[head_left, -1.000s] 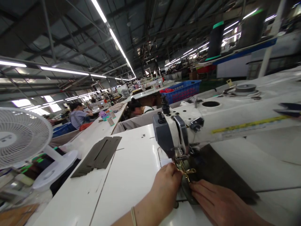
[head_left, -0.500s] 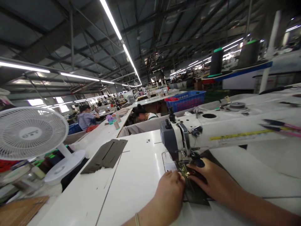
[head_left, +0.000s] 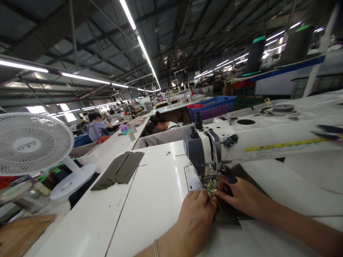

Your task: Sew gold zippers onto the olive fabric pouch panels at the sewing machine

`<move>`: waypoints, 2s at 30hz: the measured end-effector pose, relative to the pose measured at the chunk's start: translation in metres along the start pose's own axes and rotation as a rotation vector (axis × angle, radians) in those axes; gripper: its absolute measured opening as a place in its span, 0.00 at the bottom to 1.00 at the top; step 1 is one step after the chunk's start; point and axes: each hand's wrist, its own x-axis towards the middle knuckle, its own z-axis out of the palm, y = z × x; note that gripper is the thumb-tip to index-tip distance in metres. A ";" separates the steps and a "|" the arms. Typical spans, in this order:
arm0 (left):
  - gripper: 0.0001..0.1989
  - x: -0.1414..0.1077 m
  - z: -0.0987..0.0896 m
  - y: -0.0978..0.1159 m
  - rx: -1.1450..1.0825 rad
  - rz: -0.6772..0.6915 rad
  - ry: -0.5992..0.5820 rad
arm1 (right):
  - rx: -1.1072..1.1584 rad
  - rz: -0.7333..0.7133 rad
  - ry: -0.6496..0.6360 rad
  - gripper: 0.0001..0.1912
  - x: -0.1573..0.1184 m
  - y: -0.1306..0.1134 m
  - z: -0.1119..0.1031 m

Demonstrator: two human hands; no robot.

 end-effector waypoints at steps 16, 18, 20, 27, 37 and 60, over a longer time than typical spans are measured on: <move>0.10 0.009 -0.014 0.003 0.027 0.012 -0.175 | -0.313 0.285 -0.053 0.19 0.007 -0.017 0.000; 0.10 0.010 -0.013 0.003 0.028 0.021 -0.183 | -0.359 0.336 -0.051 0.20 0.011 -0.023 0.000; 0.10 0.010 -0.013 0.002 0.028 0.031 -0.182 | -0.389 0.363 -0.058 0.20 0.017 -0.027 0.000; 0.11 0.007 -0.014 0.005 0.000 0.004 -0.162 | -0.368 0.215 -0.055 0.19 0.000 -0.028 -0.008; 0.05 -0.011 -0.006 0.011 -0.127 0.014 0.009 | -0.203 -0.450 0.241 0.17 -0.063 -0.026 0.004; 0.07 0.004 0.006 -0.015 -0.194 -0.015 0.135 | -0.298 -0.474 0.304 0.19 -0.032 -0.012 0.008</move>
